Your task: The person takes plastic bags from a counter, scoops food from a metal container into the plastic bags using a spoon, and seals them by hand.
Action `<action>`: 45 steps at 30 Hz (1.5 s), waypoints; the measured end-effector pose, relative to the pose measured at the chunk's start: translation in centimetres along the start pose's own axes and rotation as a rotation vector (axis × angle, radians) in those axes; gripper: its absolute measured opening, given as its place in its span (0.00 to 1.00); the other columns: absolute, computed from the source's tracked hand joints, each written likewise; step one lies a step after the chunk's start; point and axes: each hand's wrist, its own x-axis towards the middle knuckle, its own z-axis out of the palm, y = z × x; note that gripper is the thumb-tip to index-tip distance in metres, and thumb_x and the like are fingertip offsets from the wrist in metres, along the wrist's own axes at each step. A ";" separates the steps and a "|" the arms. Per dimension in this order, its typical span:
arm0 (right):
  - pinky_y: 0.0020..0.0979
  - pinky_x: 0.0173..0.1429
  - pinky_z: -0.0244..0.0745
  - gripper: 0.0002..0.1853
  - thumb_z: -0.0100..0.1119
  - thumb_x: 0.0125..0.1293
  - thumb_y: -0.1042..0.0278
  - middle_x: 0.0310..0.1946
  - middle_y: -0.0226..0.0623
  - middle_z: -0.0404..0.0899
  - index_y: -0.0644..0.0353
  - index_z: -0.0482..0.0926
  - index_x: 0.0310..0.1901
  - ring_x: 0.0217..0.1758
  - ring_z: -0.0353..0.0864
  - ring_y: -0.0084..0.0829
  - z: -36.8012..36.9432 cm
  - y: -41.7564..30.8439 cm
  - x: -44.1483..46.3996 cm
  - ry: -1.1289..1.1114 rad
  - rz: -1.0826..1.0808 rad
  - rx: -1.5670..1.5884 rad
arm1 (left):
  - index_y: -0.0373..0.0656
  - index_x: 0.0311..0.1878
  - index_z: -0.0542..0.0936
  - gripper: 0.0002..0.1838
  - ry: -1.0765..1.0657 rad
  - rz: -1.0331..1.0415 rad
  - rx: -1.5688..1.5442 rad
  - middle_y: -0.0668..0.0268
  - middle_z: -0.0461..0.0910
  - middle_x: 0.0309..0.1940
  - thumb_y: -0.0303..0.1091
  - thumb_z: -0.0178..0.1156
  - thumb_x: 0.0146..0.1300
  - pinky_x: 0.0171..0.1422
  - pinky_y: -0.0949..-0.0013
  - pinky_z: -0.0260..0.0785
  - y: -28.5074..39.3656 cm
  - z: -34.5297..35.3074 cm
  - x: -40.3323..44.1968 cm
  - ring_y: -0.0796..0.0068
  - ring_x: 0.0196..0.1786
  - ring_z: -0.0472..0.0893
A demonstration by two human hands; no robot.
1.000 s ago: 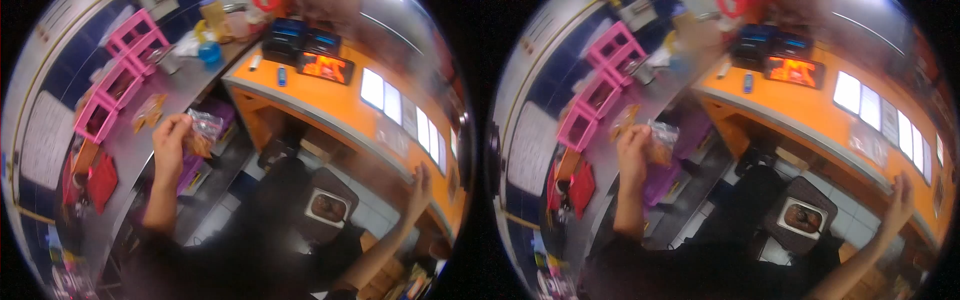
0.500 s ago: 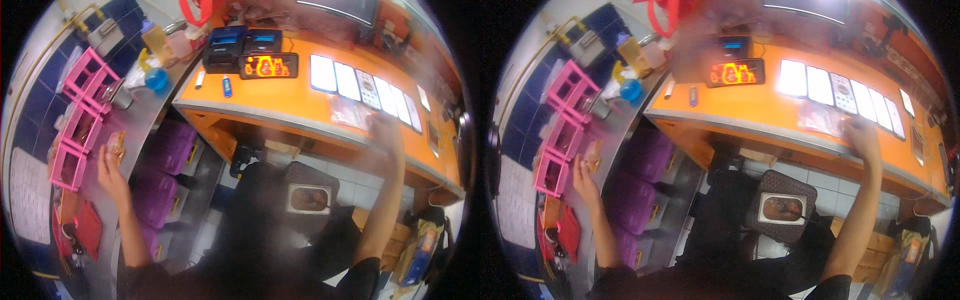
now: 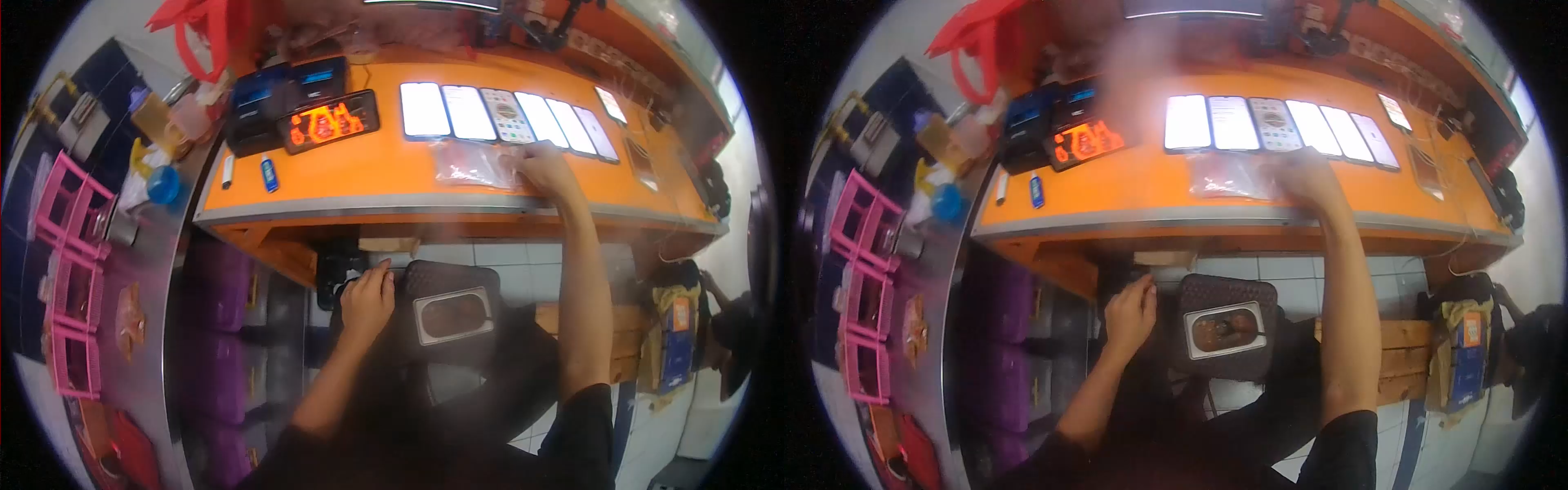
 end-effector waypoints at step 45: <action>0.25 0.41 0.77 0.17 0.65 0.60 0.79 0.32 0.36 0.84 0.64 0.75 0.51 0.32 0.82 0.24 17.2 4.1 -27.3 0.050 0.224 1.090 | 0.37 0.40 0.80 0.12 -0.197 0.171 -0.139 0.58 0.82 0.34 0.37 0.66 0.61 0.42 0.64 0.73 7.7 1.4 -8.2 0.64 0.39 0.82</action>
